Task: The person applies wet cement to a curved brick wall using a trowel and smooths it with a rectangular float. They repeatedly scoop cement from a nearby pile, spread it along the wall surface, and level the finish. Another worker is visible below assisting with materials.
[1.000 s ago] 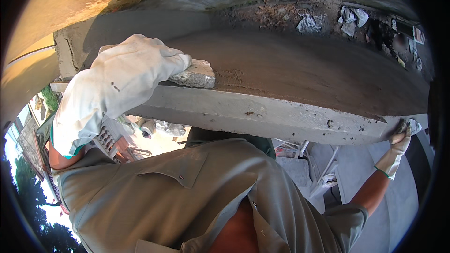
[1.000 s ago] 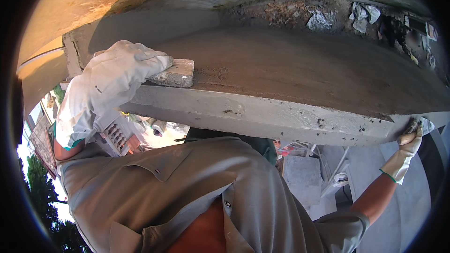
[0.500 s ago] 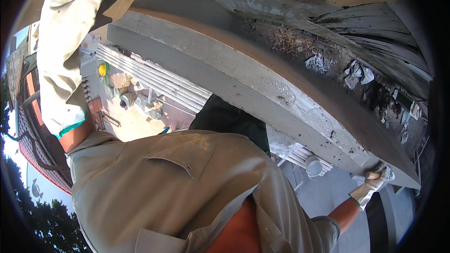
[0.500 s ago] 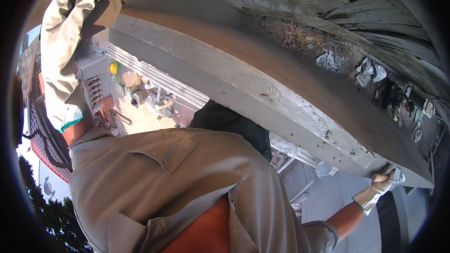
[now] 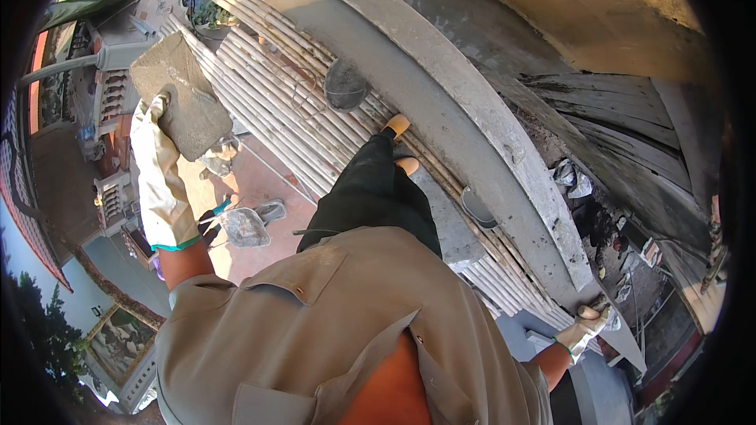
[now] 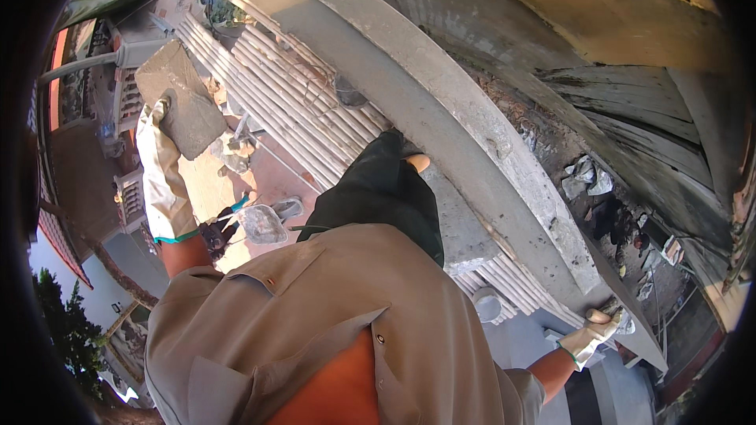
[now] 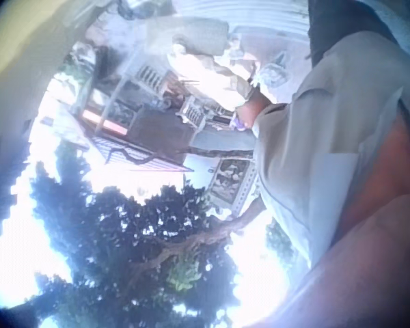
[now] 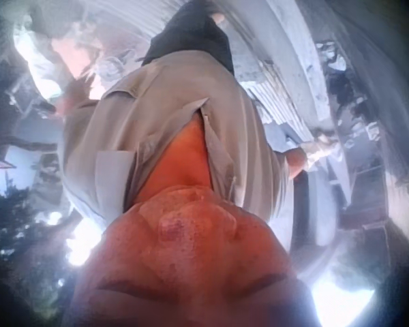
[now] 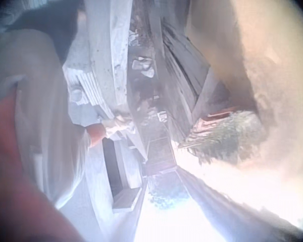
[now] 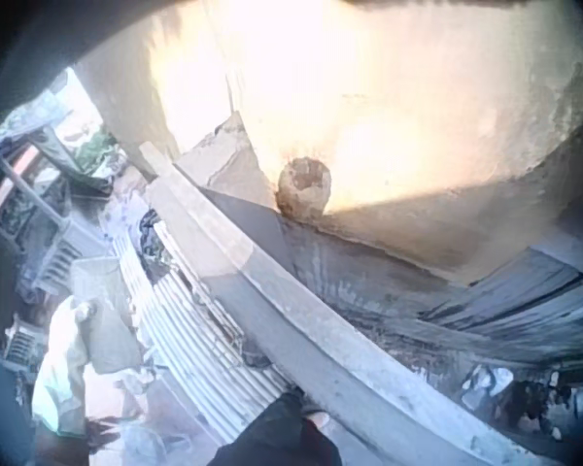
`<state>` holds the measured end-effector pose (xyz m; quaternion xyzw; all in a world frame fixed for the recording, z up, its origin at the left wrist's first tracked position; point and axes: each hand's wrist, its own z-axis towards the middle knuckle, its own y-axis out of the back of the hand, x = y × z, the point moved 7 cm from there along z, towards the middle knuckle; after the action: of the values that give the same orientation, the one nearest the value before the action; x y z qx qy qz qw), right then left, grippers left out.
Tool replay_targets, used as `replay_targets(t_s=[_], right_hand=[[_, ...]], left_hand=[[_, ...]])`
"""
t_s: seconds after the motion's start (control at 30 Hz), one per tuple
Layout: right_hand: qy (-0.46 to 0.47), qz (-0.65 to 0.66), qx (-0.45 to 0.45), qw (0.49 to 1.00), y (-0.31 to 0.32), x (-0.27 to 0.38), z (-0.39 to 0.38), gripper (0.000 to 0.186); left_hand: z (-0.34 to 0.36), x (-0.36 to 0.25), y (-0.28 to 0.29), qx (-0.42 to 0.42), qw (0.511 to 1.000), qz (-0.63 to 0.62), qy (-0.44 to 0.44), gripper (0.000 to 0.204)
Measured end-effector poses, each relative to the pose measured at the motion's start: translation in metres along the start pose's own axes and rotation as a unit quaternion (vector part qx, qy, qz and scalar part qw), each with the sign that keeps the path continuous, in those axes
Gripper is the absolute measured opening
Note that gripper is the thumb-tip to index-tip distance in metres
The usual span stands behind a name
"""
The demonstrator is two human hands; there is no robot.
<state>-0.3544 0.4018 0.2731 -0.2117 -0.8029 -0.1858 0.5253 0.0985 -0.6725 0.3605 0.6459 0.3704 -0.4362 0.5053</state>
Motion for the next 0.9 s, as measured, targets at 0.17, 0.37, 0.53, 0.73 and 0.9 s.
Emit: replay_targets(t_s=[0.17,0.37,0.53,0.73,0.9], right_hand=[[0.042,0.036,0.025,0.998,0.022,-0.004,0.017,0.044],[0.119,0.187,0.008,0.975,0.041,0.015,-0.028,0.030],[0.173,0.162,-0.099,0.966,0.096,0.010,-0.153,0.031],[0.074,0.115,-0.248,0.959,0.147,-0.114,-0.312,0.038],[-0.058,0.178,-0.286,0.940,0.126,-0.255,-0.425,0.033]], left_hand=[[-0.020,0.104,-0.045,0.239,0.953,-0.002,0.187,0.036],[-0.046,0.170,-0.185,0.483,0.792,0.351,0.124,0.024],[-0.132,0.162,-0.308,0.620,0.512,0.570,-0.169,0.047],[-0.250,0.173,-0.396,0.726,0.345,0.540,-0.250,0.060],[-0.330,0.223,-0.443,0.778,0.350,0.471,-0.226,0.063]])
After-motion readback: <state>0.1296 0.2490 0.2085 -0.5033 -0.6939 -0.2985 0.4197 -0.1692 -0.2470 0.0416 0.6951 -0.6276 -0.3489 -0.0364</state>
